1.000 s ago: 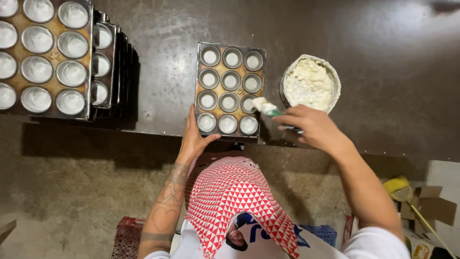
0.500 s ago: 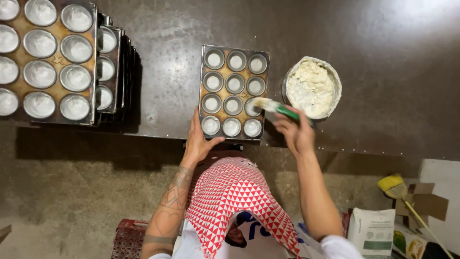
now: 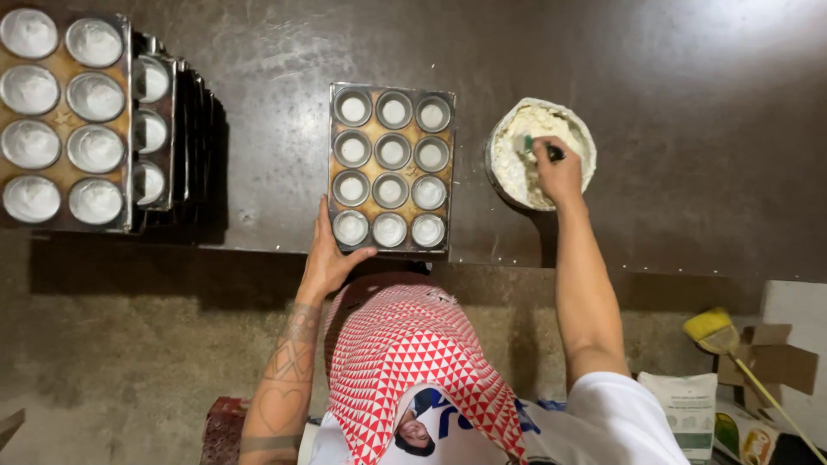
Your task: The person applies a white substance to the individual molds of muffin tins using a brush and then stacks the trays on a surface.
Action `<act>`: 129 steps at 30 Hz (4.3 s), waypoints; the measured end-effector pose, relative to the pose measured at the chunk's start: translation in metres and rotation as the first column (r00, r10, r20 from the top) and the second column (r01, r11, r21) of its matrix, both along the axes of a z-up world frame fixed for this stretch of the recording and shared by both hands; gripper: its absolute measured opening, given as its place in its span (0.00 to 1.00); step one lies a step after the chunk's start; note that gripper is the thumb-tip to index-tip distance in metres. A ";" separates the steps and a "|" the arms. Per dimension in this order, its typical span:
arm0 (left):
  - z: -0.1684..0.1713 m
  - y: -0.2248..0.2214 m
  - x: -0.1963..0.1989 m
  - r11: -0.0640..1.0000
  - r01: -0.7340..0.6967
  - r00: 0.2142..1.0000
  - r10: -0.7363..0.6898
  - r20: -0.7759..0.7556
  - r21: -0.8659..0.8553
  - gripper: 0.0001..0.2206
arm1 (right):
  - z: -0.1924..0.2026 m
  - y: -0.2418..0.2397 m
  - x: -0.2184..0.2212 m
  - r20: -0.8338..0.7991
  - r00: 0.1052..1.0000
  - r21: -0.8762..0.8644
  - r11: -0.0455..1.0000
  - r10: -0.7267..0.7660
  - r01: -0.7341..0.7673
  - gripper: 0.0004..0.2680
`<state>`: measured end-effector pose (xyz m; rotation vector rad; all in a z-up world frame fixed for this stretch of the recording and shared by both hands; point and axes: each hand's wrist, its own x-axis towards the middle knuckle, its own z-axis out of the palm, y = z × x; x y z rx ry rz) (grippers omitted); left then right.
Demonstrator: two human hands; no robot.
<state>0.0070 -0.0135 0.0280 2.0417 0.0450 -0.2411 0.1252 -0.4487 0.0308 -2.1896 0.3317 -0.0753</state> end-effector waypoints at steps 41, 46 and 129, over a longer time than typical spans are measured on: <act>-0.003 0.005 0.005 0.999 0.039 0.997 -0.041 -0.058 -0.029 0.61 | 0.038 -0.021 -0.008 0.136 0.986 -0.142 0.987 0.094 -0.074 0.07; -0.001 0.004 0.003 0.999 0.031 0.998 -0.033 -0.045 -0.040 0.61 | 0.002 -0.002 0.018 0.057 0.998 -0.119 0.993 0.014 -0.007 0.09; 0.039 -0.056 0.072 0.861 0.290 0.827 -0.445 0.343 0.418 0.37 | 0.019 0.026 -0.192 0.128 0.917 0.734 0.658 -0.378 0.168 0.17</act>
